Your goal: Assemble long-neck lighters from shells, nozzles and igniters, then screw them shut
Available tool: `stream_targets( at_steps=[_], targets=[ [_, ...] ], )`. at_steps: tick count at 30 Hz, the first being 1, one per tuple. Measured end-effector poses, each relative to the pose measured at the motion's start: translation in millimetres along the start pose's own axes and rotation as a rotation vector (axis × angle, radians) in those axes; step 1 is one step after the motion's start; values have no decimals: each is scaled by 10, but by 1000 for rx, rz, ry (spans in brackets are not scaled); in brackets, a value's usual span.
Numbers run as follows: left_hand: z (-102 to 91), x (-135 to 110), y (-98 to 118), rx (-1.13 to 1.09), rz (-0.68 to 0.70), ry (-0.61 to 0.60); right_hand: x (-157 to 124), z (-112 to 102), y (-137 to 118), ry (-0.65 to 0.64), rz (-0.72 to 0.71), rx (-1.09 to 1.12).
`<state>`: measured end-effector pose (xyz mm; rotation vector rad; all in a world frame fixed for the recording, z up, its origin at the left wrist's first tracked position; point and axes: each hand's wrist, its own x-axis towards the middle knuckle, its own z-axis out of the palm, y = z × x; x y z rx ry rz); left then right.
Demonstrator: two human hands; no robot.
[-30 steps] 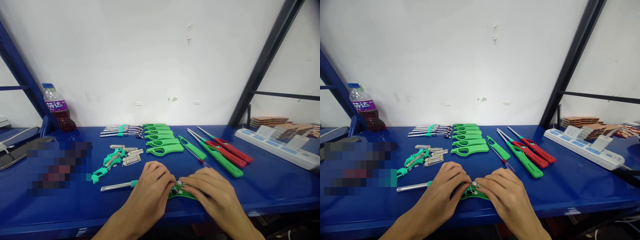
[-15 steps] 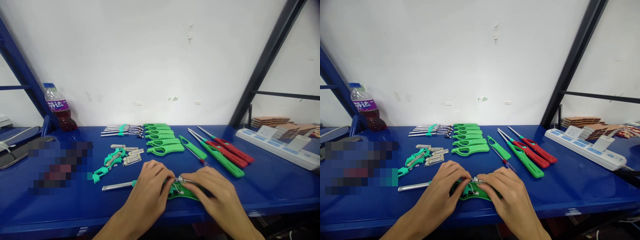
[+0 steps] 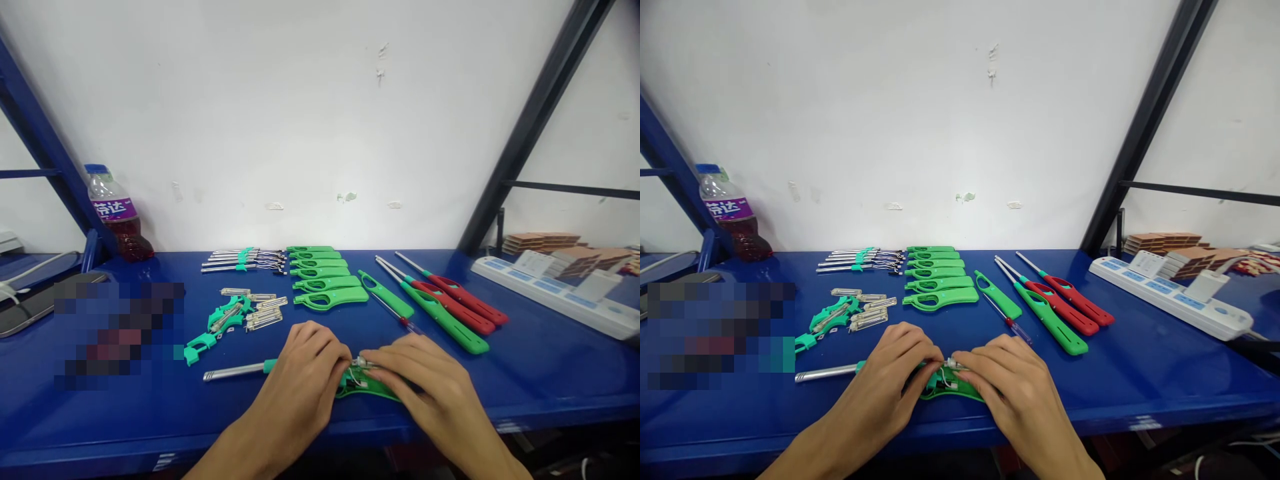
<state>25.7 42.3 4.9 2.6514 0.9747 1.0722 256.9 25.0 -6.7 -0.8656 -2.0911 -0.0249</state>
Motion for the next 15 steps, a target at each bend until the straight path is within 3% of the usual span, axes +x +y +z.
stream_targets(
  at_steps=[15],
  targets=[
    [-9,1,-19,24,31,9,-9,-1,9,7,-3,-26]
  ],
)
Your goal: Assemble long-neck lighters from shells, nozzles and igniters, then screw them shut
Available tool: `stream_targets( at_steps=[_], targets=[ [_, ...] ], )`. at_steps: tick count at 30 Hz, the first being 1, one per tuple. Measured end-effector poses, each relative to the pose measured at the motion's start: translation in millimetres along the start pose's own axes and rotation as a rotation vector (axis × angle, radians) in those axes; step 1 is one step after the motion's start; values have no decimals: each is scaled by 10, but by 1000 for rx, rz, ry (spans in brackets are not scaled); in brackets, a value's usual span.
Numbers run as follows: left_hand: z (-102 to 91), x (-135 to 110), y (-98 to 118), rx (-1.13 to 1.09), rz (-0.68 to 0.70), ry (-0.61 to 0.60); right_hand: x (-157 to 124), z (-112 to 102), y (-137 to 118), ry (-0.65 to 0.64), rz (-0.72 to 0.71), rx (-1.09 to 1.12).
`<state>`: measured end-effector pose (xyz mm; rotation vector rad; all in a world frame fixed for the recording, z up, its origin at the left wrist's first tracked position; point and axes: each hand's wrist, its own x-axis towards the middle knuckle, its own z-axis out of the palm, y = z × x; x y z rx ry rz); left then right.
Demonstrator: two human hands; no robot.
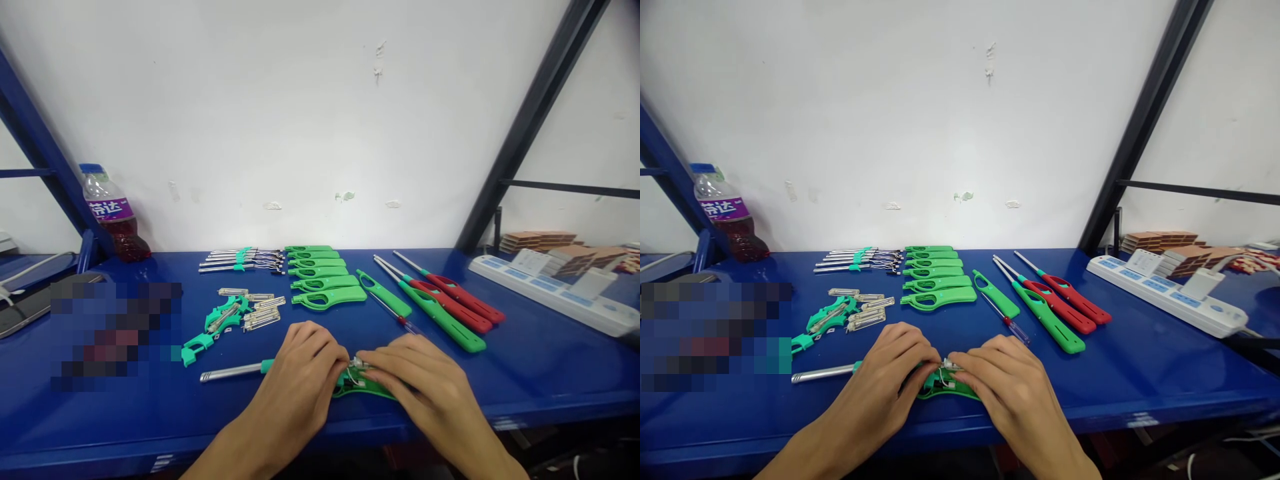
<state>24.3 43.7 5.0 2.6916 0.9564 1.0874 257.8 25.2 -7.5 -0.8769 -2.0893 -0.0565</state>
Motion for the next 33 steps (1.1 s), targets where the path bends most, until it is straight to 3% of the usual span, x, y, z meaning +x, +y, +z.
stream_targets(
  at_steps=[8,16,33],
  targets=[
    [-5,3,4,14,7,1,16,1,-29,7,31,23],
    [-3,-1,4,-50,-101,24,18,24,-38,46,73,17],
    [0,-1,8,-59,-52,3,23,2,-32,22,27,32]
  ],
)
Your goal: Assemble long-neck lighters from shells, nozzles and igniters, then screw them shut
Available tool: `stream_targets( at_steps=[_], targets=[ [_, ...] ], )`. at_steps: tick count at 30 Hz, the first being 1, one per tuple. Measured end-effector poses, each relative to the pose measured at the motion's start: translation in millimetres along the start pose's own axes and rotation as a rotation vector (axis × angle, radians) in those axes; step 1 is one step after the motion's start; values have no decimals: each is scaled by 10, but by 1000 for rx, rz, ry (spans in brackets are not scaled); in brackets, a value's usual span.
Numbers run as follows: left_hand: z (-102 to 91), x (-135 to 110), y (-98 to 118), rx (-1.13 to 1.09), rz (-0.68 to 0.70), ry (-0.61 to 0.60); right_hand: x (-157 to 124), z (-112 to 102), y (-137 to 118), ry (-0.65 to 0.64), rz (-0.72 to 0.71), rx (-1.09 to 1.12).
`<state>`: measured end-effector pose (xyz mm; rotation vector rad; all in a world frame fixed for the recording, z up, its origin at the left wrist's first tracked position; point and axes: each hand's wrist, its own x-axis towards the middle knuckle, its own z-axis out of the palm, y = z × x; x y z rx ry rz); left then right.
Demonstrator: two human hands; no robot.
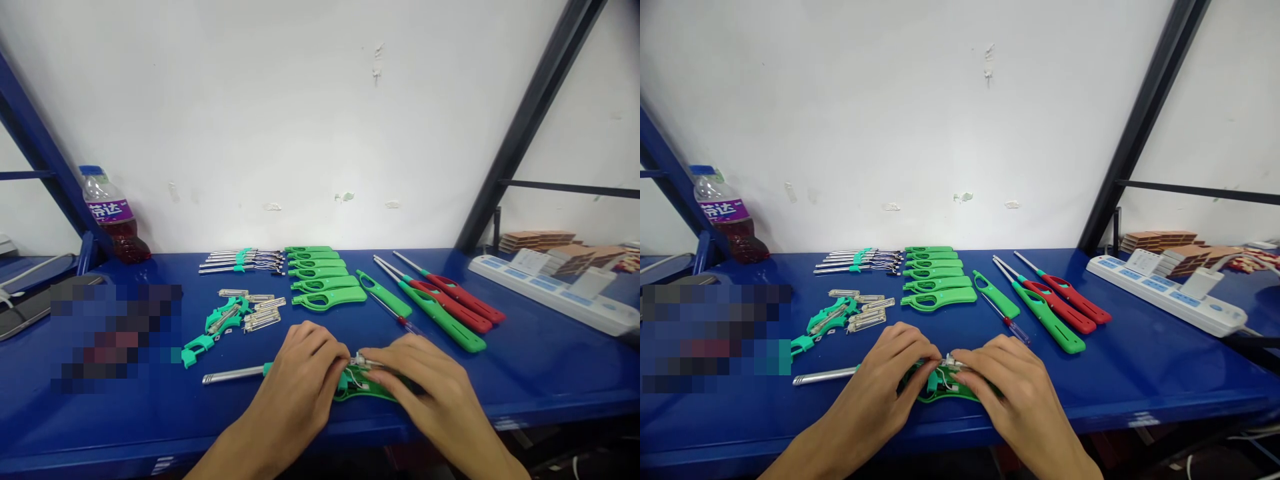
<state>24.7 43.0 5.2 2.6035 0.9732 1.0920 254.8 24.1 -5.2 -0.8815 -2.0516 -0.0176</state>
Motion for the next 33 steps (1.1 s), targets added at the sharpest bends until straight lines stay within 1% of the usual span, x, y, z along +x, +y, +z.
stream_targets(
  at_steps=[4,8,13,17,21,26,33],
  targets=[
    [3,-4,12,4,-17,-9,-25,14,-5,-21,84,4],
    [5,-14,30,12,-42,4,-25,5,2,-95,195,19],
    [-2,-8,50,-5,-50,20,-30,-7,36,-170,268,7],
    [-24,-5,91,-6,-57,9,-32,-11,35,-221,303,1],
    [-46,-12,128,16,-50,-29,-24,-20,12,-276,329,0],
    [-41,-35,133,93,-90,-124,-23,-24,0,-279,322,-10],
    [-28,-57,124,122,-46,-142,-64,-42,-11,-294,304,-14]
  ],
)
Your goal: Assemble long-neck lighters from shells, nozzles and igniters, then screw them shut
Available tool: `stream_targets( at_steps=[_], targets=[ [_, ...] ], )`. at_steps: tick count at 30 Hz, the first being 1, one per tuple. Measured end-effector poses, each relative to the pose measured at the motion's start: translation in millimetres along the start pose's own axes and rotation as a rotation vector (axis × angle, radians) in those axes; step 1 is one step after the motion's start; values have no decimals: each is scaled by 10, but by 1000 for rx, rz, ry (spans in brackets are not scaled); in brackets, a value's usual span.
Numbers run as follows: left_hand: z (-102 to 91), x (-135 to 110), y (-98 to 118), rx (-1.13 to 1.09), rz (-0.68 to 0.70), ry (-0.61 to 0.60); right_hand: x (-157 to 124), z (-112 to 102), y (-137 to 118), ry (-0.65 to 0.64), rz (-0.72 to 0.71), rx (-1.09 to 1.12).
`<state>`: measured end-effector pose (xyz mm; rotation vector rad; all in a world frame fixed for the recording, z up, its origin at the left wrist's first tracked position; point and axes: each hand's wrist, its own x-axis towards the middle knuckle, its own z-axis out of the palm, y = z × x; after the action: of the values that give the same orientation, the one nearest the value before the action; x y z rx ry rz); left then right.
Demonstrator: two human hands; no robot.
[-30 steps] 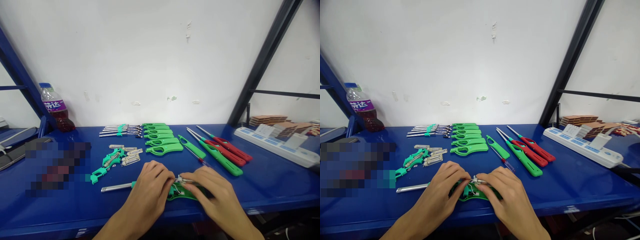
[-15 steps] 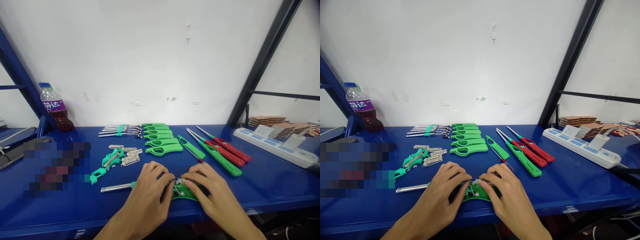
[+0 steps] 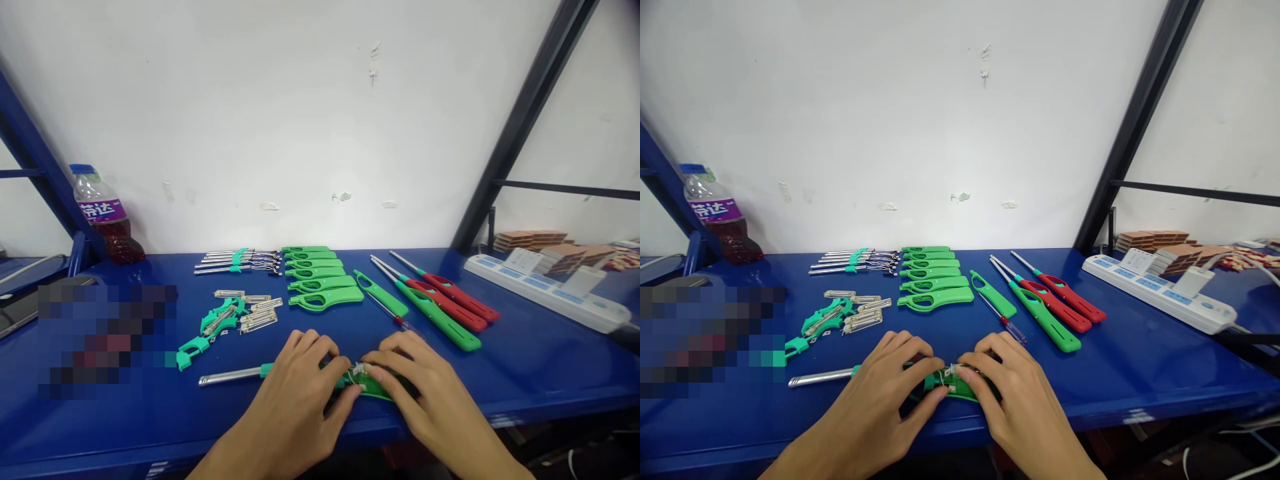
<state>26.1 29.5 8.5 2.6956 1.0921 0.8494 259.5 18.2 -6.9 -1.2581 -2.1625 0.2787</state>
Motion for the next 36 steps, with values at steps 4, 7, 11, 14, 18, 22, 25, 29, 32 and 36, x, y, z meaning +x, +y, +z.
stream_targets(
  at_steps=[4,7,11,14,18,22,25,29,32,36],
  targets=[
    [-4,8,-8,5,16,3,-8,-1,5,6,-17,-4],
    [-4,12,-20,11,24,4,-8,0,12,14,-36,-2],
    [5,9,-37,53,68,21,-15,-6,11,14,-47,2],
    [-5,11,-36,105,96,11,-25,-13,3,14,-52,8],
    [-74,16,3,150,60,-82,-28,-23,-11,-5,-42,22],
    [-155,2,55,167,20,-199,-17,-41,-31,-42,-6,30],
    [-181,-11,62,178,12,-208,-14,-52,-40,-47,6,37],
    [-202,-4,48,155,-25,-224,-14,-58,-36,-55,12,52],
    [-216,8,52,132,-60,-243,-7,-59,-35,-54,21,59],
    [-212,14,57,91,-78,-238,4,-55,-35,-52,25,69]
  ],
)
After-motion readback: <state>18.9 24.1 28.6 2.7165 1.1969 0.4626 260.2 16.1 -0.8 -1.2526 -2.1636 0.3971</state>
